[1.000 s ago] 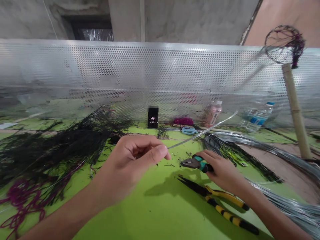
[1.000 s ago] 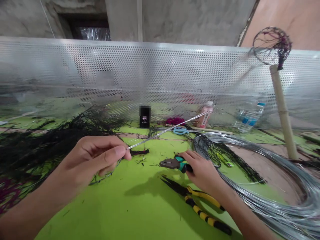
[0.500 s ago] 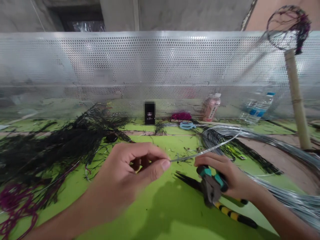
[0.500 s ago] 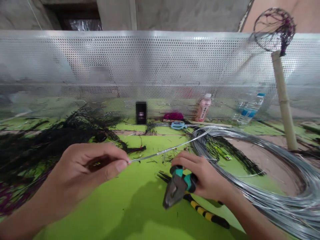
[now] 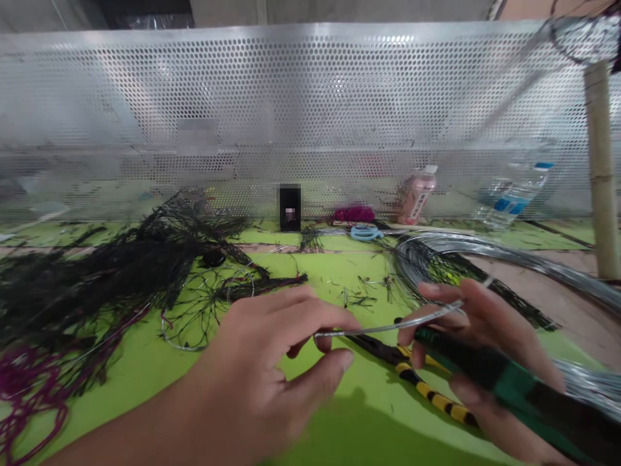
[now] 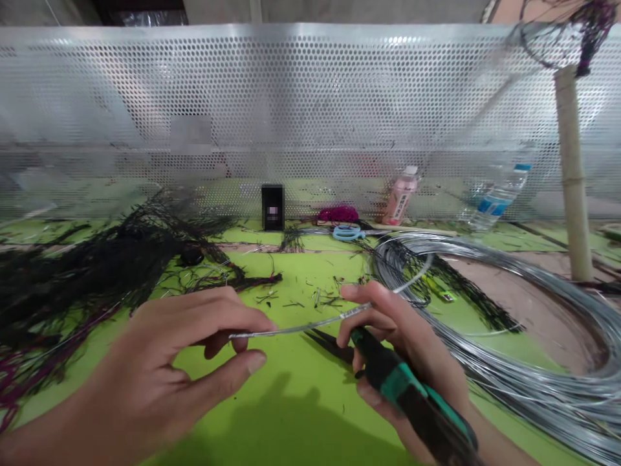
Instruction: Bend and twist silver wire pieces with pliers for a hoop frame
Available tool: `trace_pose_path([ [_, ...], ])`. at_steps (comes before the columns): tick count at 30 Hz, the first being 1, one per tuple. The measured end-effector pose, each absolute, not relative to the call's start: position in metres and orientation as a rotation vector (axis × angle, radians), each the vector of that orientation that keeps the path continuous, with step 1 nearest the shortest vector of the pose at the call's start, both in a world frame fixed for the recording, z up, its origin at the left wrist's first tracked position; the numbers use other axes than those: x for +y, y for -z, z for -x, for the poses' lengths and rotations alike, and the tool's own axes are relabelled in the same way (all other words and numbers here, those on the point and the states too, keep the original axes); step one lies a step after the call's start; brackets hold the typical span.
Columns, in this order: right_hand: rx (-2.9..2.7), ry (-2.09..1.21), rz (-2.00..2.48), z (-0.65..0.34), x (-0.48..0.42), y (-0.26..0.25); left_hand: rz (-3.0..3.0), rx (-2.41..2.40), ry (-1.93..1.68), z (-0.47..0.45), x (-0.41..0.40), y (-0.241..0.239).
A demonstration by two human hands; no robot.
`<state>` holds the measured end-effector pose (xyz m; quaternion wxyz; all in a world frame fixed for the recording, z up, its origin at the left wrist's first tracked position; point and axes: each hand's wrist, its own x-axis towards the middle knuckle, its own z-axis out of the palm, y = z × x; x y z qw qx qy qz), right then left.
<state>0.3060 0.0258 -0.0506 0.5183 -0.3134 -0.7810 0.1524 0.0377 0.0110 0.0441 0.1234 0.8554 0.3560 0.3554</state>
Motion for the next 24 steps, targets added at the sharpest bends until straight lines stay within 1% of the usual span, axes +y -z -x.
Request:
trace_pose_path([
  [4,-1.676,-0.564,0.691,-0.309,0.027,0.042,-2.586,1.066,-0.966,-0.034,0.010,-0.044],
  [9,-1.501,-0.584,0.678,-0.306,0.029,0.038,-2.659,1.044,-0.934,-0.030,0.014,-0.040],
  [15,-1.483,-0.673,0.652,-0.305,0.031,0.036,-2.720,0.892,-1.230,-0.034,0.019,-0.033],
  [20,-1.535,-0.670,0.687,-0.305,0.025,0.040,-2.723,0.894,-1.345,-0.043,0.018,-0.034],
  [24,-1.551,-0.699,0.659,-0.306,0.020,0.049,-2.640,0.909,-1.503,-0.051,0.018,-0.032],
])
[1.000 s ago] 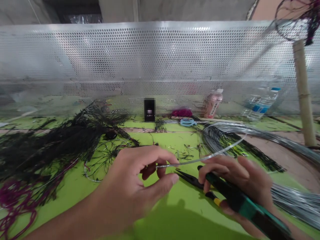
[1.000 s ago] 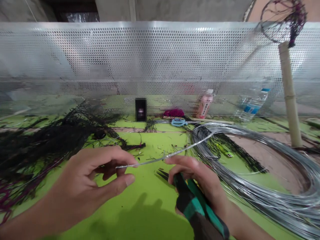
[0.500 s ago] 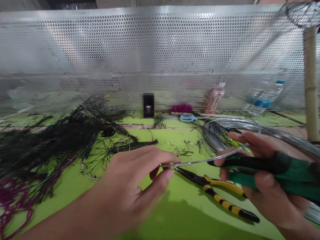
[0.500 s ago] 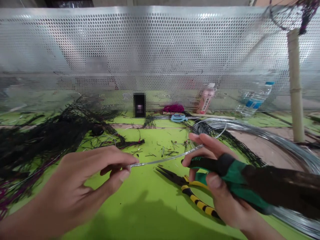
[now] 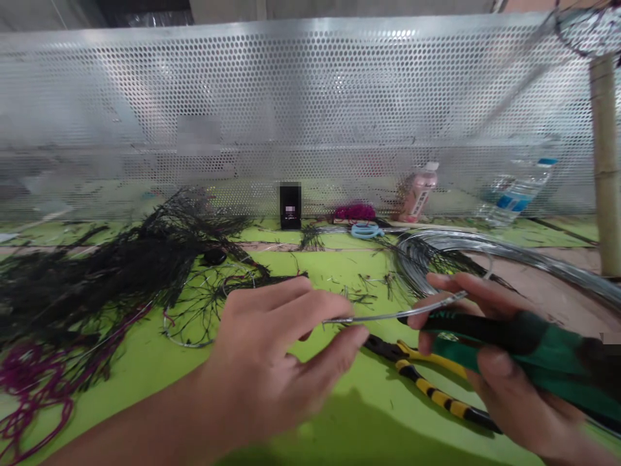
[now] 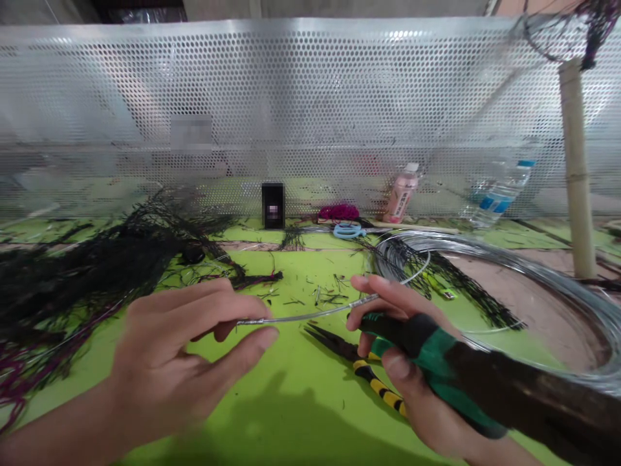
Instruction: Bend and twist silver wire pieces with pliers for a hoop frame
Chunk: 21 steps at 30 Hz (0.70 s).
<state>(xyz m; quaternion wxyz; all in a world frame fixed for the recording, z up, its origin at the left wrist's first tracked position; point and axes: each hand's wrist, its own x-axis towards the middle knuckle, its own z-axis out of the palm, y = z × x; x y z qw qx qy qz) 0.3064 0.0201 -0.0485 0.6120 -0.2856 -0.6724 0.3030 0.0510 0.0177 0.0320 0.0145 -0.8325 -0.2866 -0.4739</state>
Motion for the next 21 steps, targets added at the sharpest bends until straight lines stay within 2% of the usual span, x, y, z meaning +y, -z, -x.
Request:
trace_pose_path([
  [11,-1.564,-0.708,0.670,-0.307,0.024,0.053,2.621,-0.882,1.454,-0.048,0.020,-0.034],
  [21,-1.511,-0.602,0.719,-0.312,0.026,0.038,2.674,-0.889,1.140,-0.033,0.024,-0.043],
])
